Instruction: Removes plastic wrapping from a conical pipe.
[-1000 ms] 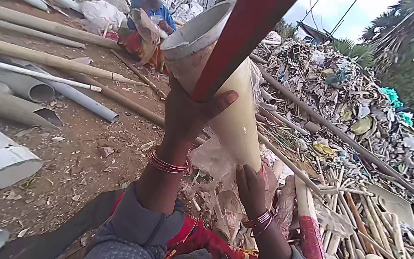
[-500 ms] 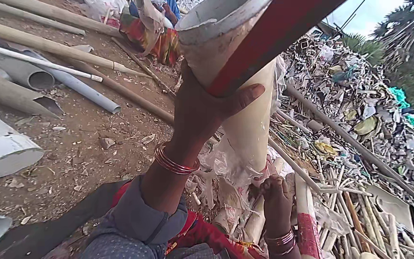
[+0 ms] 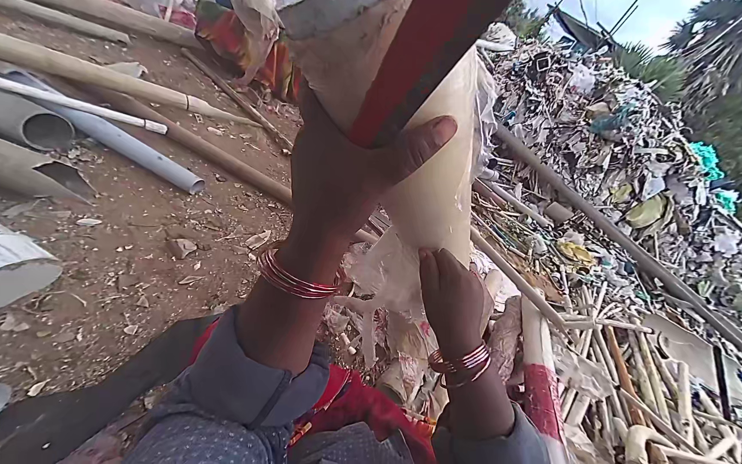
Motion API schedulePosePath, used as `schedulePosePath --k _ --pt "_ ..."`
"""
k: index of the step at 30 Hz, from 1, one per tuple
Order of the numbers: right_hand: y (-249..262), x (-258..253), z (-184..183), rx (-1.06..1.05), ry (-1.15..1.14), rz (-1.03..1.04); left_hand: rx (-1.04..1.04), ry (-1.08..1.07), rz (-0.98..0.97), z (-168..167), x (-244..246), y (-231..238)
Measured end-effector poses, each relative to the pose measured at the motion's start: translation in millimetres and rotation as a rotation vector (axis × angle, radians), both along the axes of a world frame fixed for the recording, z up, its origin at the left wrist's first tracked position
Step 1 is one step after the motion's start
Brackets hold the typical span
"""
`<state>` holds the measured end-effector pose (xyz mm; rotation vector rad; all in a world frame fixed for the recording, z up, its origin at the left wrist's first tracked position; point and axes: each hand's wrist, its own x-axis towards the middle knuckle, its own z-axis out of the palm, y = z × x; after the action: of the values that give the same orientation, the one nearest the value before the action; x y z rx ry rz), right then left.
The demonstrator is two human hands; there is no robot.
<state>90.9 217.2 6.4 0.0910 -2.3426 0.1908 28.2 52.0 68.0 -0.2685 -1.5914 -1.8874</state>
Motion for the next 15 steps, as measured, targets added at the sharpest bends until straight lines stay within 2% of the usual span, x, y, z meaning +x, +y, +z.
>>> schedulePosePath --k 2,4,5,7,8,9,11,13,15 --pt "3 -5 -11 -0.023 0.030 0.036 -0.006 0.002 -0.003 0 -2 -2" --pt "9 -5 -27 -0.015 -0.071 0.007 -0.003 0.012 0.008 0 -5 -5" --pt "13 -2 -42 -0.020 -0.242 -0.042 0.004 0.005 0.007 0 -8 -6" --pt "35 3 -92 -0.084 -0.830 -0.249 0.029 0.007 -0.024 -1 -20 -10" --pt "56 4 -131 -0.140 -1.036 -0.348 0.043 0.008 -0.036 -3 -27 -12" --pt "80 7 -165 -0.229 -1.117 -0.403 0.056 0.006 -0.037 -3 -34 -13" --pt "112 6 -194 -0.424 -1.089 -0.410 0.054 -0.008 -0.021 -5 -41 -15" --pt "125 2 -177 -0.595 -0.977 -0.407 0.055 0.004 -0.026 -4 -42 -10" --pt "135 -1 -168 -0.921 -0.777 -0.393 0.068 0.036 -0.045 -1 -39 -7"
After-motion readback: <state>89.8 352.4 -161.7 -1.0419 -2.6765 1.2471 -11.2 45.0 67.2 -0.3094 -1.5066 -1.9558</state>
